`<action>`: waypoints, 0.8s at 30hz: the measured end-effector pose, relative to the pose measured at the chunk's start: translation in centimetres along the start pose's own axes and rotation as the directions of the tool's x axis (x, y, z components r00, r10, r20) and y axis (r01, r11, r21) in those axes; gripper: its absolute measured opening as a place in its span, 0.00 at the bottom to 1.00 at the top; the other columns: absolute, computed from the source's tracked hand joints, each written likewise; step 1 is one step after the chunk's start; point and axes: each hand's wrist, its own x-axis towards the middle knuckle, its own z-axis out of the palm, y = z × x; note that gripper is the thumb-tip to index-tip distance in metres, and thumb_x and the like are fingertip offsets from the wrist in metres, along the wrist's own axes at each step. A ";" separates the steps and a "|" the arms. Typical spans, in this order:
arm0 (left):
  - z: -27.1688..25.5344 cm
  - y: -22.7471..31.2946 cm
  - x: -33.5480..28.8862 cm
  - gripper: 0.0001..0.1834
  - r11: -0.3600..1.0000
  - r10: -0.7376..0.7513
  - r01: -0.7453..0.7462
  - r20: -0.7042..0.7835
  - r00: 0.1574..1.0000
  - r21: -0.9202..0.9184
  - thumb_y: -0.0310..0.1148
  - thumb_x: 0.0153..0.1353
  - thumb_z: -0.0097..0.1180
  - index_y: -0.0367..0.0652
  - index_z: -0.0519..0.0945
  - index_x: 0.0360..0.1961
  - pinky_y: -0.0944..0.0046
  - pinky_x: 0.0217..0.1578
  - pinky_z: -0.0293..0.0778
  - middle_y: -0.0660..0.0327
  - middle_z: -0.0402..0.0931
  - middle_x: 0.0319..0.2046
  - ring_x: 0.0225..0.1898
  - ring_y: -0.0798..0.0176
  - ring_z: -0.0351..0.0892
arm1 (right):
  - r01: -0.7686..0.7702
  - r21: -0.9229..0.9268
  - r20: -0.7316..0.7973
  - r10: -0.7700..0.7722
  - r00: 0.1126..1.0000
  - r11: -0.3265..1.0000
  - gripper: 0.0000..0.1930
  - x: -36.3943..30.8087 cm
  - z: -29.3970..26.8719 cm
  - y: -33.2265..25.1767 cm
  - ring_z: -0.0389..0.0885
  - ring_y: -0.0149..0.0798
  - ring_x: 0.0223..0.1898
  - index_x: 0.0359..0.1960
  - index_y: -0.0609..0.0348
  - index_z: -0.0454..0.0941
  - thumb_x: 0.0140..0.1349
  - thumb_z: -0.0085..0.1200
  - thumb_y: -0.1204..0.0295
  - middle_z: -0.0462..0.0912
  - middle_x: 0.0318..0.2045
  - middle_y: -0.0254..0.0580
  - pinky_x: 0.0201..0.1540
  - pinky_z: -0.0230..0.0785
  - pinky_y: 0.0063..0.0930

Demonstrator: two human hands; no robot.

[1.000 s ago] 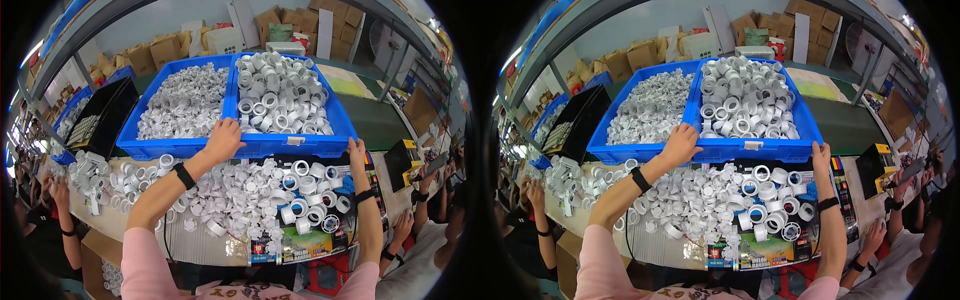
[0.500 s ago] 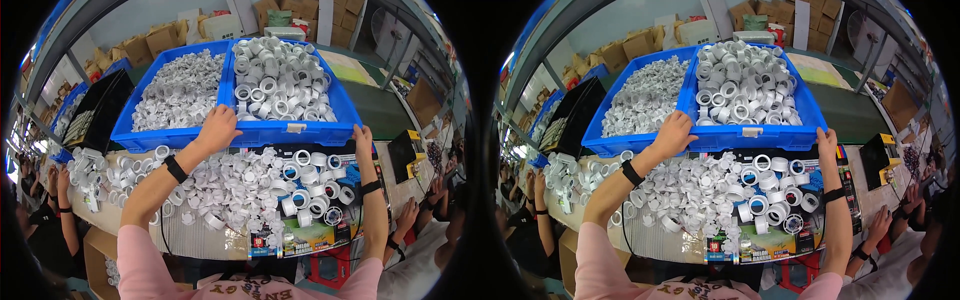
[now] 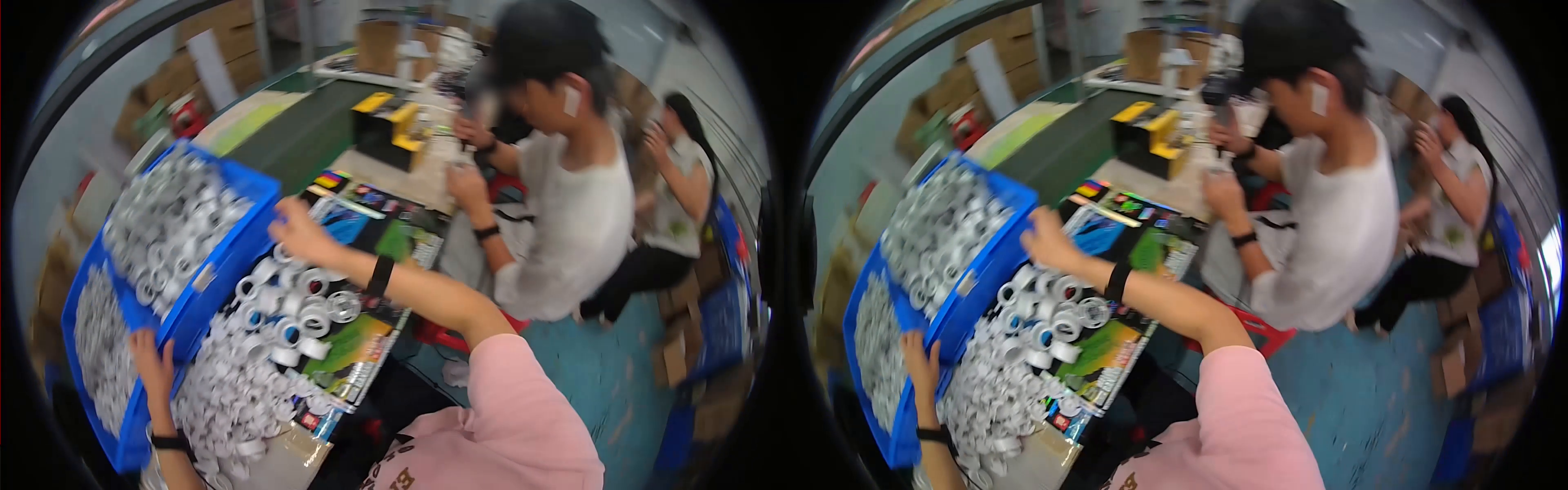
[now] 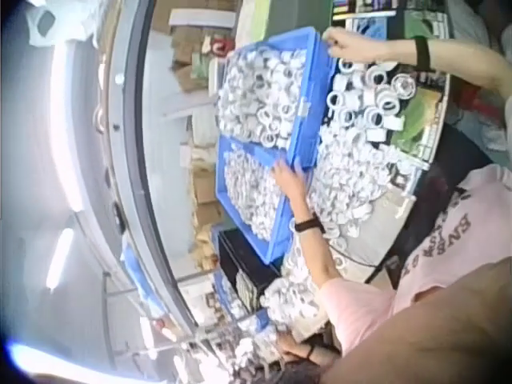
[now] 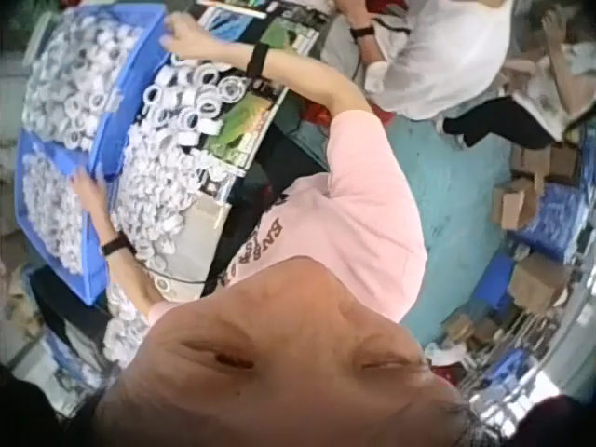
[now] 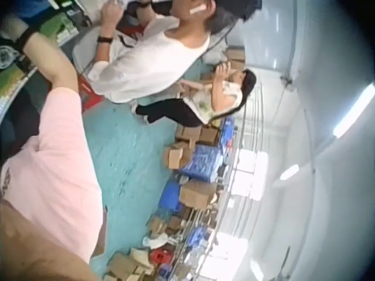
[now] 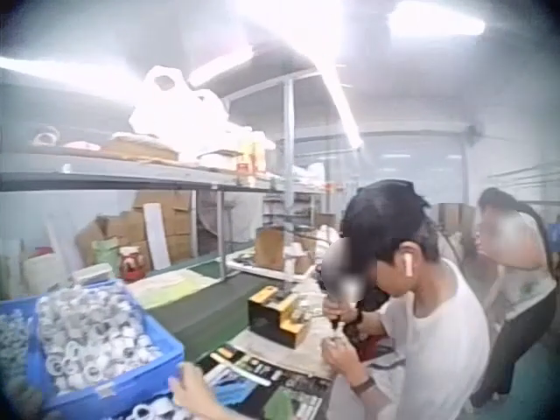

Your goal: Manually assemble small plastic and electronic housing components at a factory workbench.

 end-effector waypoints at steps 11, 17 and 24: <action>1.4 2.2 2.0 0.17 0.993 0.068 -0.062 0.065 0.996 -0.100 0.30 0.58 0.54 0.30 0.69 0.45 0.50 0.54 0.60 0.46 0.68 0.45 0.51 0.41 0.62 | -0.106 0.109 -0.078 0.114 0.990 0.988 0.06 -21.9 -8.1 -5.0 0.77 0.48 0.28 0.37 0.59 0.70 0.58 0.47 0.76 0.76 0.28 0.45 0.30 0.67 0.37; 0.5 2.3 0.8 0.34 0.987 -0.160 0.152 0.352 0.922 0.050 0.47 0.65 0.45 0.39 0.56 0.67 0.44 0.64 0.42 0.50 0.54 0.67 0.70 0.48 0.47 | -0.021 -0.133 -0.072 0.012 0.997 0.991 0.05 -23.1 -6.5 -4.8 0.79 0.47 0.28 0.36 0.55 0.71 0.58 0.48 0.73 0.78 0.29 0.42 0.27 0.68 0.40; -1.3 4.4 1.2 0.40 0.959 -0.280 0.267 0.449 0.849 0.094 0.53 0.64 0.44 0.41 0.50 0.69 0.40 0.65 0.35 0.52 0.47 0.69 0.71 0.51 0.41 | 0.053 -0.190 -0.006 -0.055 0.998 0.980 0.06 -23.1 -6.3 -4.6 0.78 0.48 0.32 0.36 0.57 0.70 0.57 0.47 0.72 0.77 0.30 0.41 0.32 0.69 0.42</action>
